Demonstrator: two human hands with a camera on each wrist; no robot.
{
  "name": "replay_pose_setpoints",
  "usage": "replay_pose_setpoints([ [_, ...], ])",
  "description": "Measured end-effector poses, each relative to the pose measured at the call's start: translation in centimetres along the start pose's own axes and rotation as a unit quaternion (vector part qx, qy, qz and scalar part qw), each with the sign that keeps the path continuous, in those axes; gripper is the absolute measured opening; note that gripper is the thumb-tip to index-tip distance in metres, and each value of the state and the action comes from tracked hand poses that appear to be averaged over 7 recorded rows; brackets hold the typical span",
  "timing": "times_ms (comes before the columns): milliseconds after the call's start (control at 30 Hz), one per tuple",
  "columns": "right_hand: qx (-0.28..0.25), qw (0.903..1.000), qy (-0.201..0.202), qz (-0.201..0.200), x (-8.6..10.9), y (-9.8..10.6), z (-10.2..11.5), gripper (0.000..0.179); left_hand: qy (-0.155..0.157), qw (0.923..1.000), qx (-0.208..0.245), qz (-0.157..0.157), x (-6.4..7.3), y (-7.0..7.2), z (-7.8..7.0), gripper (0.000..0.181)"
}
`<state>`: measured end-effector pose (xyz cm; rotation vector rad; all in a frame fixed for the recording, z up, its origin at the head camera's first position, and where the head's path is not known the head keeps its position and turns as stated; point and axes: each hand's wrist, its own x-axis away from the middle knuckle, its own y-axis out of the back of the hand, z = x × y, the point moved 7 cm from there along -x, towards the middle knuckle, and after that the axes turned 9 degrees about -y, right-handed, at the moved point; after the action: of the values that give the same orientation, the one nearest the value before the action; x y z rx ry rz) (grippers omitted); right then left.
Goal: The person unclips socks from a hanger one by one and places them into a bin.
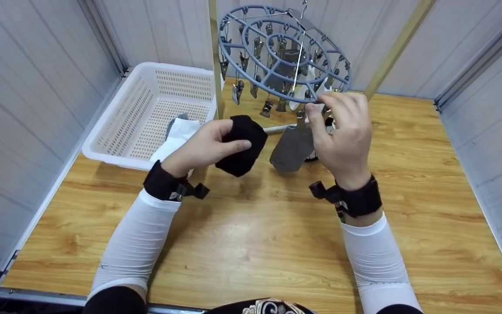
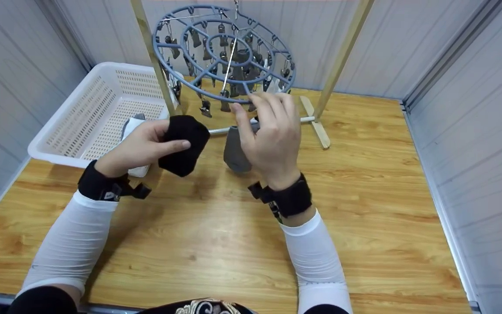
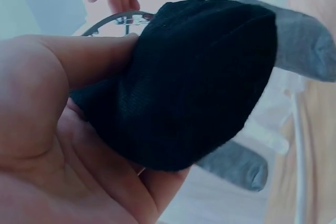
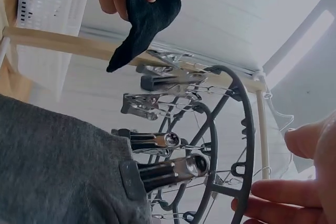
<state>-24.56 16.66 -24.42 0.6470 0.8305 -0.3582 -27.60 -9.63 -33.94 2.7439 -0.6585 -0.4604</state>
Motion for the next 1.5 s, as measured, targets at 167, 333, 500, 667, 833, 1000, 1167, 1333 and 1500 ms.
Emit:
replay_pose_setpoints([
  [167,0.012,0.9998,-0.013,0.000,-0.2,0.1,-0.5,0.041,-0.004,0.9997,-0.019,-0.012,1.0,1.8,-0.4,0.021],
  [333,0.072,0.9968,-0.031,0.019,-0.5,0.1,-1.4,0.051,0.016,0.9987,-0.033,-0.035,1.9,4.4,-0.5,0.027],
  [500,0.089,0.9954,-0.020,0.027,-0.4,-0.1,-1.4,0.052,0.055,0.9955,-0.056,-0.053,2.4,7.7,-0.1,0.031],
  [667,0.086,0.9958,-0.005,0.031,0.1,-0.5,-0.8,0.051,0.085,0.9919,-0.070,-0.064,2.5,10.8,0.9,0.033],
  [833,0.083,0.9958,0.009,0.039,0.3,-0.9,-0.3,0.051,0.114,0.9866,-0.107,-0.046,2.9,12.6,3.2,0.033],
  [1000,0.078,0.9958,0.017,0.046,0.8,-1.2,0.0,0.050,0.150,0.9803,-0.129,0.005,3.3,12.6,5.7,0.028],
  [1167,0.076,0.9959,0.015,0.047,1.0,-1.4,0.2,0.050,0.172,0.9674,-0.178,0.053,3.6,12.1,6.7,0.032],
  [1333,0.076,0.9957,0.017,0.051,0.9,-1.5,0.3,0.051,0.211,0.9371,-0.263,0.089,4.1,11.9,7.2,0.049],
  [1500,0.070,0.9958,0.018,0.056,0.9,-1.6,0.5,0.051,0.255,0.9203,-0.274,0.113,5.0,11.5,7.5,0.052],
])
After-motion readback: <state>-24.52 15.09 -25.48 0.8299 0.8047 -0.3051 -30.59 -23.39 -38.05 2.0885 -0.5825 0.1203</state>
